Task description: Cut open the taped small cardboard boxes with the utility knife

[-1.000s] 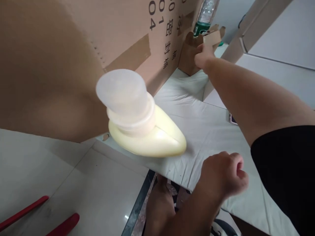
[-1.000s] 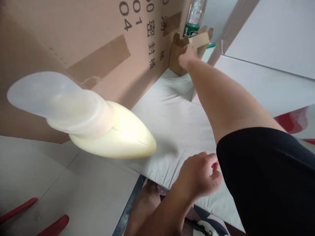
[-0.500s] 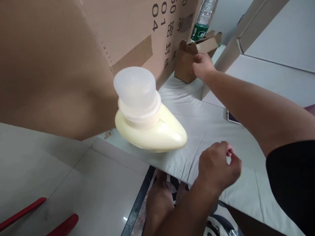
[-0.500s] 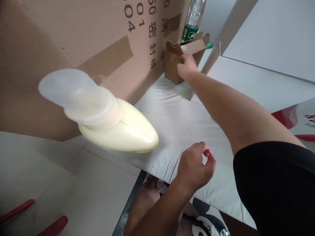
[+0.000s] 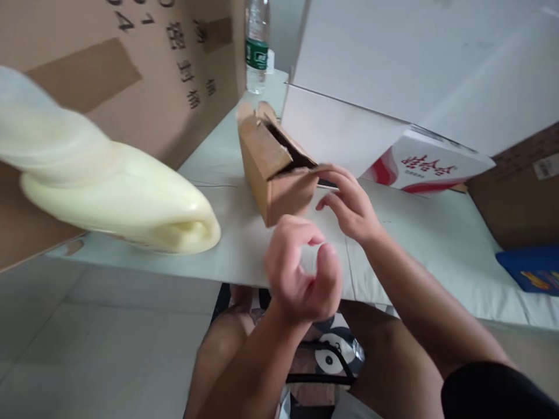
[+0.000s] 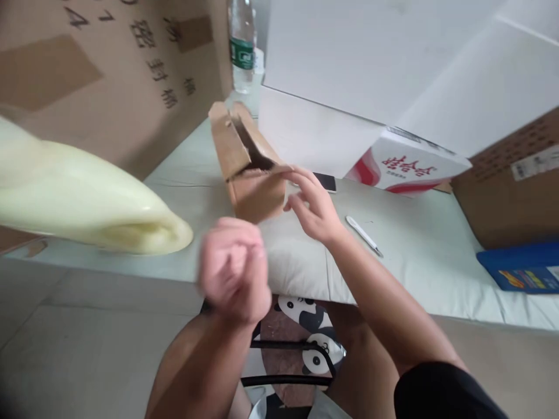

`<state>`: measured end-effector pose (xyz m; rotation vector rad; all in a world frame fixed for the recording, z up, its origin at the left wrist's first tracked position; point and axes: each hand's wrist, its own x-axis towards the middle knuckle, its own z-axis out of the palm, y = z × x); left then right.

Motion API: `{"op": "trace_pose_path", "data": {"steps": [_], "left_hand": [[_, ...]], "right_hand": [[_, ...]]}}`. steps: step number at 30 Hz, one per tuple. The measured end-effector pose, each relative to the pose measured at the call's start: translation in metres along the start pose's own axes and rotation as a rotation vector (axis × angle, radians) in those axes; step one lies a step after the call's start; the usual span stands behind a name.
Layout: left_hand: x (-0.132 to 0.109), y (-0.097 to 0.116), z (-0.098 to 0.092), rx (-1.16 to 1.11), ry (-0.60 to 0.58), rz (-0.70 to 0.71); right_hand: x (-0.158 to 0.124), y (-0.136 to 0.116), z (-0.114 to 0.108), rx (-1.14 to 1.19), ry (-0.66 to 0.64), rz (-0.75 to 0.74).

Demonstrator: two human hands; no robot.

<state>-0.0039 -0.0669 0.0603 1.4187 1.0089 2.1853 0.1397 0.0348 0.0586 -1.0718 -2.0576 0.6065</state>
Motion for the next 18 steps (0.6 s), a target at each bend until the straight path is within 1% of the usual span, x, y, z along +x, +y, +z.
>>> {"op": "trace_pose_path", "data": {"steps": [1, 2, 4, 5, 7, 9, 10, 12, 13, 15, 18], "left_hand": [[0.001, 0.007, 0.0, -0.042, 0.063, 0.071], [0.003, 0.012, 0.0, -0.05, 0.089, 0.083], [0.005, 0.015, 0.004, -0.007, 0.14, 0.056], [0.005, 0.012, 0.008, 0.029, 0.153, 0.002], [0.003, 0.002, 0.017, 0.097, 0.082, -0.072], [-0.001, -0.009, 0.026, 0.127, 0.02, -0.129], [-0.003, -0.014, 0.03, 0.135, 0.009, -0.132], [-0.005, -0.024, 0.034, 0.175, -0.018, -0.095], [-0.005, -0.028, 0.035, 0.218, -0.04, -0.048], [-0.002, -0.036, 0.035, 0.329, -0.157, 0.006], [0.002, -0.043, 0.037, 0.438, -0.361, -0.026]], "right_hand": [[-0.027, -0.001, -0.014, 0.024, 0.021, -0.012], [-0.055, -0.001, -0.026, 0.039, 0.072, -0.026], [-0.104, 0.001, -0.045, 0.008, 0.169, -0.054], [-0.123, 0.002, -0.053, 0.011, 0.23, -0.041], [-0.151, 0.003, -0.066, 0.039, 0.272, -0.023], [-0.161, 0.003, -0.078, 0.05, 0.224, -0.026], [-0.162, 0.003, -0.084, 0.042, 0.184, -0.033], [-0.161, 0.005, -0.092, 0.03, 0.124, -0.041], [-0.16, 0.006, -0.094, 0.033, 0.107, -0.046], [-0.16, 0.011, -0.093, 0.032, 0.09, -0.053], [-0.166, 0.018, -0.082, 0.049, 0.1, -0.095]]}}
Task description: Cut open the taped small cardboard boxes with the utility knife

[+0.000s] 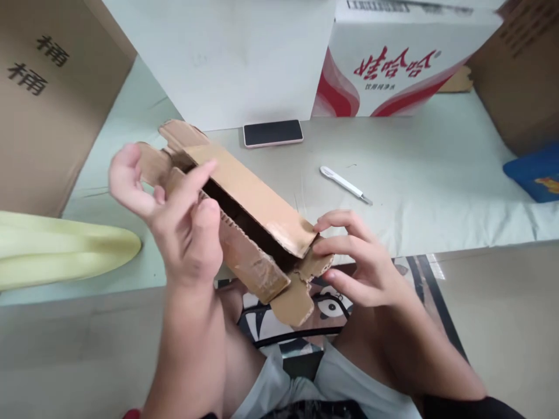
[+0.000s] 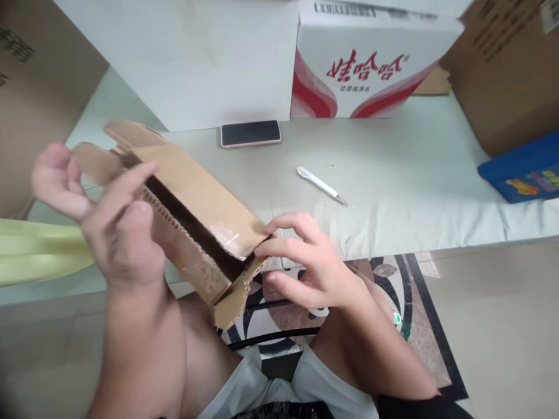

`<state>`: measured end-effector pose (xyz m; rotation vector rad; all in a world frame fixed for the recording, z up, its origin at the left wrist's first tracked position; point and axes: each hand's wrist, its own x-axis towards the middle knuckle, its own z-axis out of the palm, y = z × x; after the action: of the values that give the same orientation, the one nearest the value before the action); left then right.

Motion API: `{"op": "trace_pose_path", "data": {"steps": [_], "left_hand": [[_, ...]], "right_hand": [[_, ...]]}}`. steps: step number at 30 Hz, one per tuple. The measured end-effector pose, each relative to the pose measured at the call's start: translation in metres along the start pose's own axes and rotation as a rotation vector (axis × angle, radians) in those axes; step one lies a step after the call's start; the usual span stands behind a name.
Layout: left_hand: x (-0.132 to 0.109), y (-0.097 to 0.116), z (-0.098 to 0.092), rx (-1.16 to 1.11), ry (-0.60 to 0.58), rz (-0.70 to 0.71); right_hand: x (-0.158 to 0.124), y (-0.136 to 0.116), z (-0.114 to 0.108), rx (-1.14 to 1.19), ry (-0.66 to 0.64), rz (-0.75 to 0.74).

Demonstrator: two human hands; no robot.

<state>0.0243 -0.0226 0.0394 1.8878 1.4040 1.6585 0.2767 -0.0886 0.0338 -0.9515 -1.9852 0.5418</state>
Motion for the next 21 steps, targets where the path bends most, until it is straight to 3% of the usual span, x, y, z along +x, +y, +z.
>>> {"op": "trace_pose_path", "data": {"steps": [2, 5, 10, 18, 21], "left_hand": [[-0.001, 0.0, 0.002, 0.033, -0.089, -0.046], [-0.006, 0.0, 0.002, 0.039, -0.13, -0.084], [-0.011, -0.012, -0.004, -0.008, -0.168, -0.019], [-0.014, -0.013, -0.006, -0.114, -0.175, -0.034], [-0.015, -0.018, -0.009, -0.118, -0.123, 0.013]], "right_hand": [[-0.005, 0.003, 0.007, 0.033, 0.022, -0.028], [-0.009, 0.009, 0.012, 0.046, 0.012, -0.064], [-0.012, 0.018, 0.017, 0.021, -0.006, -0.102], [-0.009, 0.015, 0.035, 0.024, 0.013, -0.073], [-0.004, 0.012, 0.039, -0.005, 0.055, -0.055]]}}
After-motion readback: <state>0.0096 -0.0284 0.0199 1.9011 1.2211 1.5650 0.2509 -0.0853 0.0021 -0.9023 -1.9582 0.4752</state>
